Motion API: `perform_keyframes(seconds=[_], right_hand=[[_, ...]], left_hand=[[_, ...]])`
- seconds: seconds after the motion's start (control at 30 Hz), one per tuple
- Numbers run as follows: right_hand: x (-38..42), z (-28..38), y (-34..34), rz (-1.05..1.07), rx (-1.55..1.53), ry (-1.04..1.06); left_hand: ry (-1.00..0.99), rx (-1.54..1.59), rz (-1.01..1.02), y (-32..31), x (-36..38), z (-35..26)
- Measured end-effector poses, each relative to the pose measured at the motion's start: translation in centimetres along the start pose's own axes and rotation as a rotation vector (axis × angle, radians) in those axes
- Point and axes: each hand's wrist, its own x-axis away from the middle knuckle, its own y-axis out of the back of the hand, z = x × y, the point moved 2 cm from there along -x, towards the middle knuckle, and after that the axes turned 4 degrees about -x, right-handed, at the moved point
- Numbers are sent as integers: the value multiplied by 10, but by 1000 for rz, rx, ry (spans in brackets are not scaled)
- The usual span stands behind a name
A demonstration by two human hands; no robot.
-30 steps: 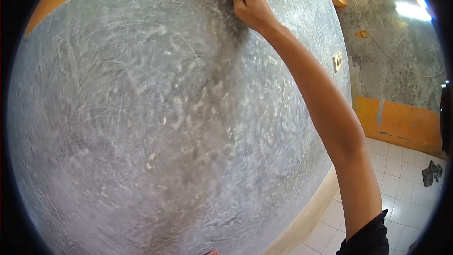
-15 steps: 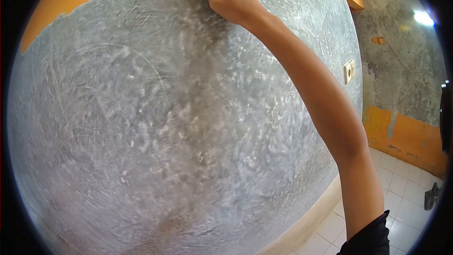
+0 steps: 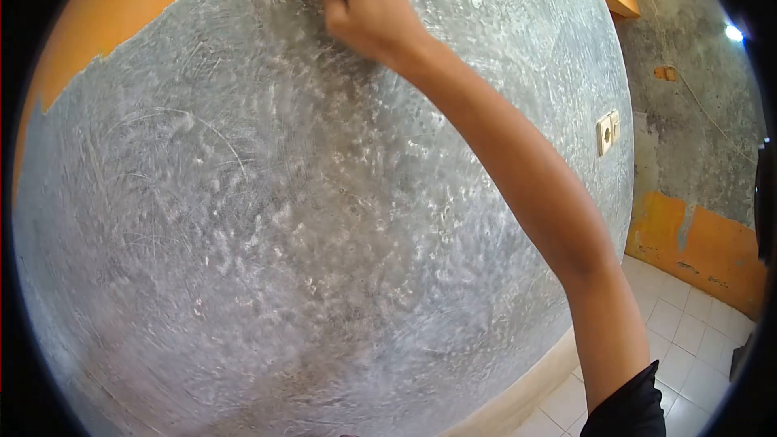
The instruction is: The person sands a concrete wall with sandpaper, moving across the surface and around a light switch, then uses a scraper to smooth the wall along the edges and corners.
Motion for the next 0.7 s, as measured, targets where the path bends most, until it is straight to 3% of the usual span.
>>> perform_keyframes(seconds=[0.07,0.13,0.2,0.33,0.47,0.5,0.6,0.63,0.7], right_hand=[[-13,1,13,46,-105,-340],[-10,14,13,72,-54,-87],[-8,23,-17,-171,136,382],[-20,0,-10,-111,-102,-59],[-18,18,-9,-80,37,226],[-30,10,-14,-123,69,46],[-30,21,-15,52,174,-175],[-24,29,-21,-43,-46,120],[-28,23,-36,-123,25,147]], left_hand=[[83,54,-44,0,3,-7],[143,101,-105,3,2,-13],[121,94,-132,9,-4,-11],[104,120,-142,11,-13,-20],[152,52,-54,-8,-9,-52],[148,57,-36,-7,-10,-50],[154,64,7,-5,-11,-48],[161,69,18,-5,-13,-48],[198,55,23,-5,-17,-44]])
